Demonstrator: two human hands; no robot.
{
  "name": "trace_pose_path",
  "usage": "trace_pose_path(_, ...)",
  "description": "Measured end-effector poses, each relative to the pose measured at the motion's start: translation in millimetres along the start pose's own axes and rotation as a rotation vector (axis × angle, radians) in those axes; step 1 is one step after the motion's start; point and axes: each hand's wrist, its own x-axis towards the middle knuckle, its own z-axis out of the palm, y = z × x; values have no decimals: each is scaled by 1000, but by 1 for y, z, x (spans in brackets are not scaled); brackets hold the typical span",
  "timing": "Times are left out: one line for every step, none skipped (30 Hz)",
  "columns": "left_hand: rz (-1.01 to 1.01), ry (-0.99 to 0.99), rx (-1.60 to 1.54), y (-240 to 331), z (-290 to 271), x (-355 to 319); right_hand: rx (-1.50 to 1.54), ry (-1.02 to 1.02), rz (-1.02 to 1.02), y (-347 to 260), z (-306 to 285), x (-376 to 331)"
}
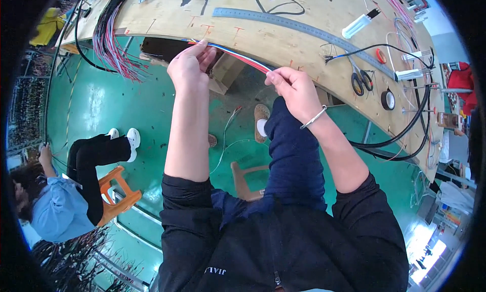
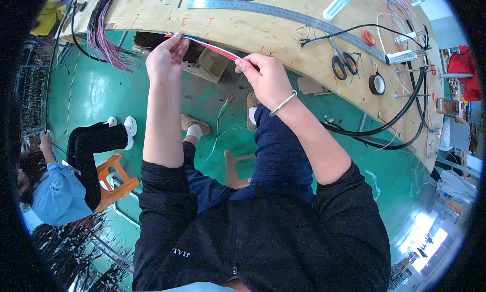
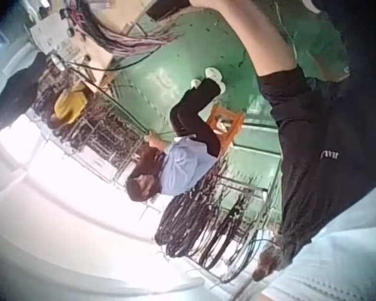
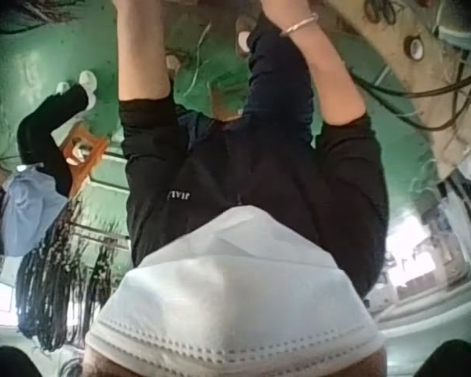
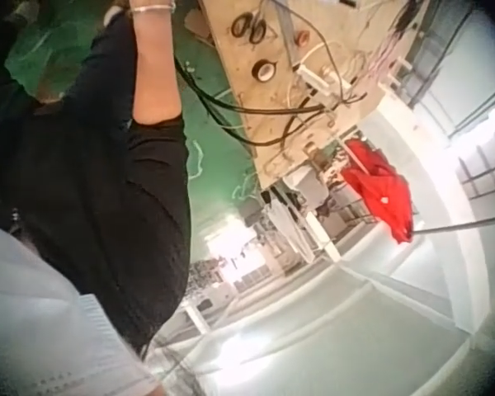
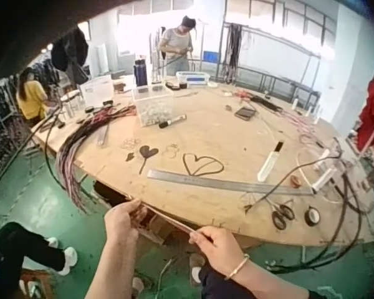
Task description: The recorder is sorting and measuring bundles of colored electrical wires at a workbench in a factory.
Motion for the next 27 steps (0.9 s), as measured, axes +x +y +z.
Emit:
trace_pose_path(0, 1, 4, 0, -1, 1, 25, 5, -6, 1, 2, -1)
trace_pose_path(6, -4, 5, 0, -3, 2, 49, 10, -12, 2, 3, -2)
trace_pose_path(12, -9, 5, -1, -4, 2, 52, 10, -10, 3, 3, -4)
trace_pose_path(13, -8, 7, -1, -3, 2, 14, 38, -60, 4, 3, -5)
trace_pose_path(11, -6, 11, -1, -4, 2, -25, 65, -109, 5, 3, -6)
trace_pose_path(9, -2, 15, -2, -4, 2, -23, 64, -109, 7, 4, -7)
trace_pose_path(10, 2, 17, -2, -4, 1, -25, 89, -148, 9, 5, -7)
trace_pose_path(12, 0, 15, -2, -5, 1, -27, 114, -187, 11, 6, -8)
trace_pose_path(14, 0, 13, -2, -5, 1, -23, 108, -186, 11, 6, -9)
trace_pose_path(22, 15, 14, 0, -7, 0, -31, 90, -167, 11, 6, -10)
trace_pose_path(26, 0, 8, 1, -8, -1, -39, 70, -147, 10, 6, -11)
trace_pose_path(30, -13, 1, 1, -7, -1, -30, 55, -150, 10, 4, -11)
trace_pose_path(10, -13, -57, -1, -1, -2, -49, 63, -124, 8, -2, -11)
trace_pose_path(11, -12, -59, -3, 7, 0, -62, 72, -104, 9, -6, -9)
trace_pose_path(4, -1, -44, -6, 8, -3, 2, 98, -135, 19, -8, -9)
trace_pose_path(-9, -2, -31, -9, 11, -4, 3, 95, -144, 17, -7, -8)
trace_pose_path(-7, -22, -33, -9, 10, 0, 0, 100, -172, 13, -7, -7)
trace_pose_path(4, -22, -37, -7, 10, 3, -3, 105, -202, 10, -8, -5)
trace_pose_path(11, -20, -29, -6, 7, 3, 3, 83, -174, 10, -6, -4)
trace_pose_path(22, -13, -22, -2, 3, 4, 10, 75, -181, 11, -4, -3)
trace_pose_path(16, -10, -12, 0, 2, 6, -93, 105, -222, 12, -4, -1)
trace_pose_path(42, 23, -52, -2, -7, 17, -179, 115, -285, 7, 3, 2)
trace_pose_path(11, 71, 106, -6, -7, 17, -281, 117, -260, 5, 4, 2)
trace_pose_path(172, -77, 470, -20, -27, 35, -353, 94, -275, -3, 4, -1)
trace_pose_path(571, -24, 824, -55, -75, 89, -290, 8, -276, -17, 17, -4)
trace_pose_path(612, 75, 839, -84, -40, 90, -296, 4, -205, 10, -4, 0)
trace_pose_path(479, 165, 734, -74, -23, 73, -325, -19, -241, 18, -12, 0)
